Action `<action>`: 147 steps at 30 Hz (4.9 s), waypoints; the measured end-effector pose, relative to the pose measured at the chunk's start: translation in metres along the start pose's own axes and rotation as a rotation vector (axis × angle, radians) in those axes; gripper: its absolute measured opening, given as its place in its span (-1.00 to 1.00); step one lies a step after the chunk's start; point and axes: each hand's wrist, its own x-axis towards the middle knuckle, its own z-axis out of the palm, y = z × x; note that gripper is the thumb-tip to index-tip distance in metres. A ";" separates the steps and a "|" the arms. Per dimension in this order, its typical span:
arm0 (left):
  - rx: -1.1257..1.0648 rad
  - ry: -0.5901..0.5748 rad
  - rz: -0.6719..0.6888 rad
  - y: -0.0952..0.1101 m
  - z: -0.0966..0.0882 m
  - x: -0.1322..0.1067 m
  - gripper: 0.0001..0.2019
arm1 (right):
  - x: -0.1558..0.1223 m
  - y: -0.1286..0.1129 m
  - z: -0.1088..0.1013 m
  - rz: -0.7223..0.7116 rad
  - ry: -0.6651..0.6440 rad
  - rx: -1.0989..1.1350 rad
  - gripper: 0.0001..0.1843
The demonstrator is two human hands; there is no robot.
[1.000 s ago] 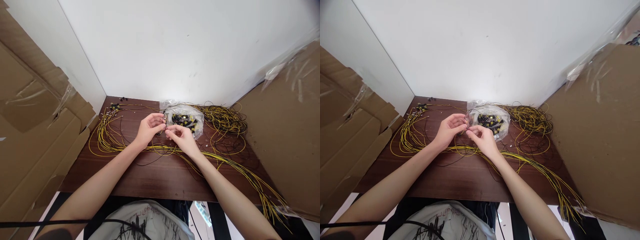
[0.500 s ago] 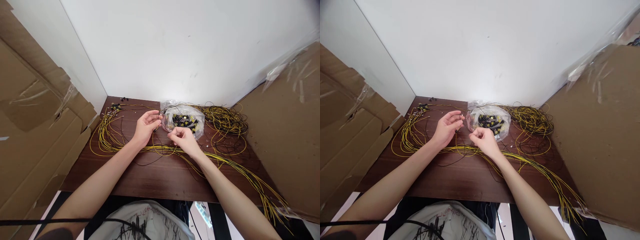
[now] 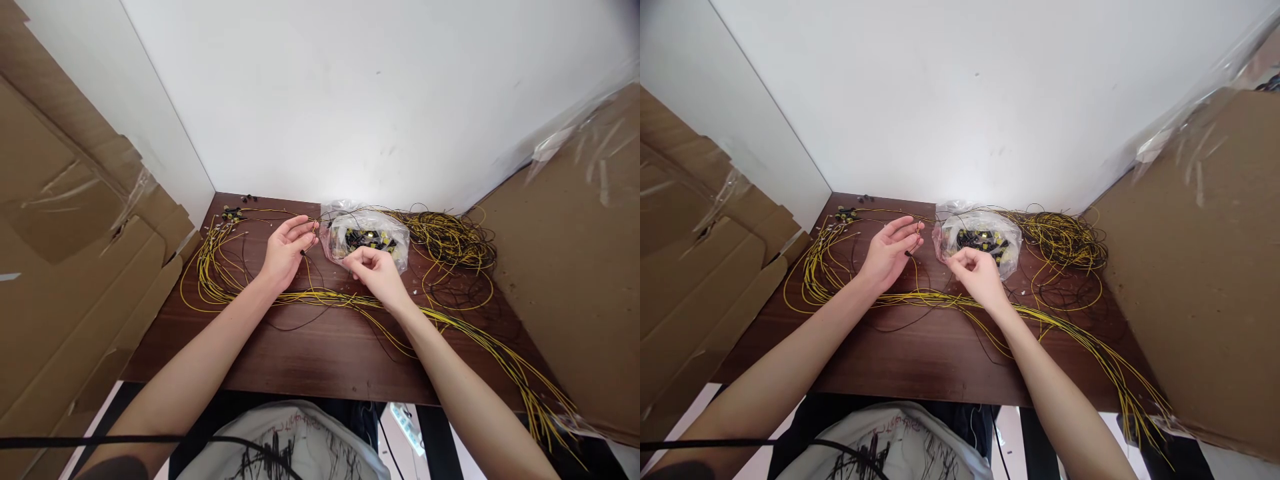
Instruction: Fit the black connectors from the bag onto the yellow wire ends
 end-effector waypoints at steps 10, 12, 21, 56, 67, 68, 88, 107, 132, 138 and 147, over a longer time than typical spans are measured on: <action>0.048 -0.071 -0.014 -0.005 0.002 -0.003 -0.57 | 0.006 0.005 -0.007 -0.142 0.166 0.122 -0.90; 0.039 -0.097 -0.040 -0.005 0.002 -0.004 -0.58 | 0.006 0.006 -0.006 -0.183 0.152 0.096 -0.92; 0.129 -0.245 -0.063 -0.005 0.007 -0.010 -0.65 | 0.004 0.000 0.001 -0.063 0.143 0.324 -0.74; 0.403 -0.379 -0.062 -0.002 0.009 -0.015 -0.84 | -0.002 -0.007 -0.004 -0.305 0.063 0.084 -0.81; 0.378 -0.352 -0.055 -0.004 0.007 -0.012 -0.88 | 0.004 0.000 -0.003 -0.245 0.171 0.078 -0.80; 0.355 -0.351 -0.054 -0.004 0.007 -0.012 -0.87 | 0.003 0.000 -0.003 -0.244 0.169 0.070 -0.80; 0.229 -0.402 -0.032 -0.003 0.007 -0.013 -0.78 | 0.002 -0.005 -0.007 -0.289 0.165 -0.077 -0.82; 0.288 -0.333 -0.010 -0.007 0.006 -0.011 -0.83 | 0.004 0.002 -0.006 -0.163 0.077 -0.160 -0.73; 0.388 -0.182 -0.004 -0.007 0.007 -0.010 -0.82 | 0.003 0.002 -0.005 -0.119 0.032 0.007 -0.74; 0.409 -0.206 0.004 -0.008 0.006 -0.010 -0.82 | 0.003 -0.001 -0.005 -0.051 0.046 0.130 -0.76; 0.466 -0.214 0.003 -0.004 0.009 -0.012 -0.85 | 0.005 0.000 -0.006 -0.018 0.084 0.189 -0.76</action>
